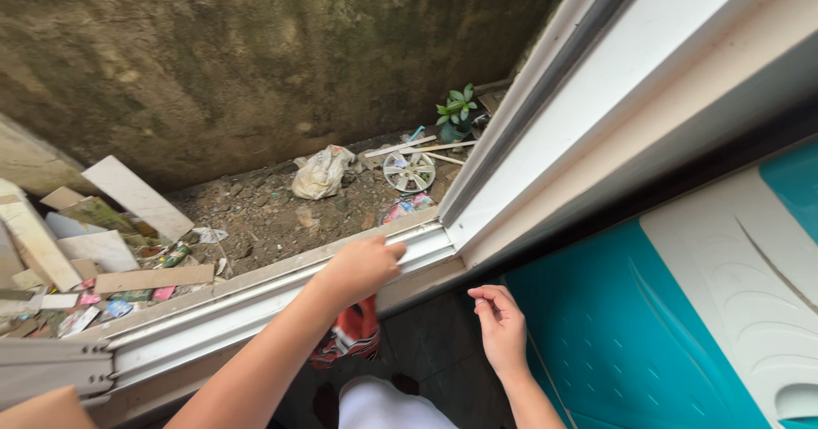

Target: The person attempts to repair a window track by cleaning it with a cloth and using a thin tool to clear debris or adjust the sliding mechanism.

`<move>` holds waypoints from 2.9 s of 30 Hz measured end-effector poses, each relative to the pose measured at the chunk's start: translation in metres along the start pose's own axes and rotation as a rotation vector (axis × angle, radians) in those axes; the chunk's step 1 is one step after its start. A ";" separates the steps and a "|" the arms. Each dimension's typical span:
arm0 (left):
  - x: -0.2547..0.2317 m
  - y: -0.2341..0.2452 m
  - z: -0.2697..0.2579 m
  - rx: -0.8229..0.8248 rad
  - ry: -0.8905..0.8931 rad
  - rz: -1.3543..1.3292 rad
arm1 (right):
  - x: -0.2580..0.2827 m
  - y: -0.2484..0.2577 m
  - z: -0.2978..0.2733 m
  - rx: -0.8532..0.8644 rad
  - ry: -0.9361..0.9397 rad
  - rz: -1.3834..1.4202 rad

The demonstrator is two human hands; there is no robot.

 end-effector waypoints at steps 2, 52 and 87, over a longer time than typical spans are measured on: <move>-0.006 -0.007 0.018 -0.058 -0.014 -0.069 | 0.001 -0.004 0.001 -0.002 0.009 -0.024; -0.040 -0.041 0.085 -0.309 0.176 -0.323 | -0.023 0.044 -0.025 -0.193 -0.103 0.036; -0.026 -0.028 0.108 0.040 0.110 -0.041 | -0.019 0.045 -0.026 -0.226 -0.125 0.030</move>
Point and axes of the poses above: each hand's wrist, its own z-axis towards the middle knuckle, its own y-axis out of the back of the hand, x = y × z, the point moved 4 cm from there along z, towards the middle knuckle, and after that the axes turned 12 degrees about y, right-handed, at the moved point
